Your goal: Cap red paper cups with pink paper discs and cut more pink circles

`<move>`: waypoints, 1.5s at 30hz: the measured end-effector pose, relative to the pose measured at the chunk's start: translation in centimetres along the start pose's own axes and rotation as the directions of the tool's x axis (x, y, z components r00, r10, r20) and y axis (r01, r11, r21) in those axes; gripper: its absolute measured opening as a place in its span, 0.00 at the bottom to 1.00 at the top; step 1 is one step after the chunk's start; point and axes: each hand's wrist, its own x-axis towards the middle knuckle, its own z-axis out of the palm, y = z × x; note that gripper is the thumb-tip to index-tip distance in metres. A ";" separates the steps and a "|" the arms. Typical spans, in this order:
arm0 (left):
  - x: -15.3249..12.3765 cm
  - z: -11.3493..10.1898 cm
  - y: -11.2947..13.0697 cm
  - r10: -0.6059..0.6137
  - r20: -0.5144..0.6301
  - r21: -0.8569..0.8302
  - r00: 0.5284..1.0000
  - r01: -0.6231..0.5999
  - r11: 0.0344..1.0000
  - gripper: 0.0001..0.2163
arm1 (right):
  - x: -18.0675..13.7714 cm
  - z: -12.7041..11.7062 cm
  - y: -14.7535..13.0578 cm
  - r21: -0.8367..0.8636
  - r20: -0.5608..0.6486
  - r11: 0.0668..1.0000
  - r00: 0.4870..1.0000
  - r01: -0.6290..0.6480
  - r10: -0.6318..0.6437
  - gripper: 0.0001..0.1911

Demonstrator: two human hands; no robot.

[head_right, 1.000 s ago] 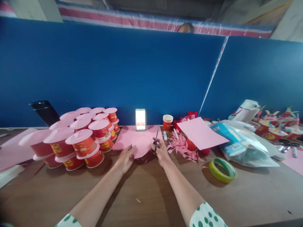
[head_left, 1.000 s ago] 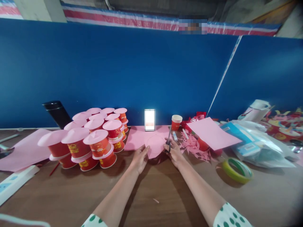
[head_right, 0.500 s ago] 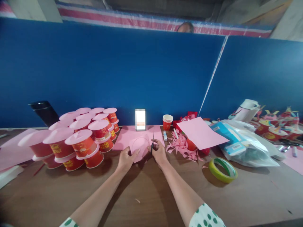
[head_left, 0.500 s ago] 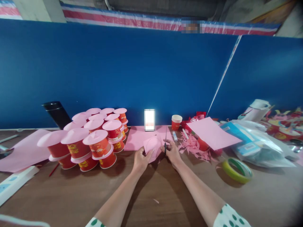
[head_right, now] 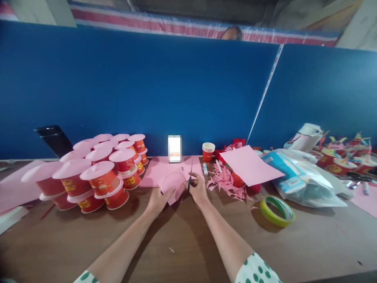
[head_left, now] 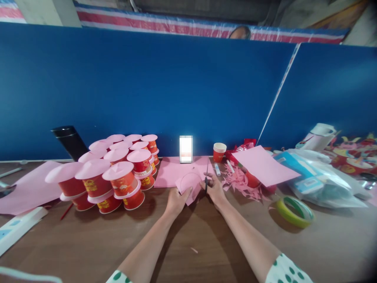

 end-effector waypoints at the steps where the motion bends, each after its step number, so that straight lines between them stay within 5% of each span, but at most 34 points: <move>1: 0.0 0.0 0.0 -0.001 0.005 0.000 1.000 0.001 1.000 0.10 | 0.0 0.0 0.1 0.005 -0.003 1.000 1.000 0.003 -0.003 0.30; 7: 0.1 0.0 -0.2 -0.020 0.006 0.022 1.000 0.020 1.000 0.11 | 0.1 0.0 0.3 0.049 -0.002 0.999 1.000 0.010 -0.010 0.30; 13: 0.6 0.0 -0.4 -0.171 -0.133 -0.188 0.976 0.145 0.971 0.14 | -0.2 0.5 0.5 0.040 0.027 0.999 1.000 -0.001 0.000 0.26; 23: 0.8 0.0 0.5 -0.344 -0.195 -0.520 0.918 0.201 0.830 0.21 | -2.3 1.8 1.0 -0.210 0.307 0.961 0.946 0.179 -0.108 0.14; 45: 0.6 0.4 -0.2 -0.280 -0.161 -0.524 0.946 0.158 0.837 0.22 | -2.4 1.8 1.2 -0.145 0.404 0.977 0.911 0.156 -0.086 0.15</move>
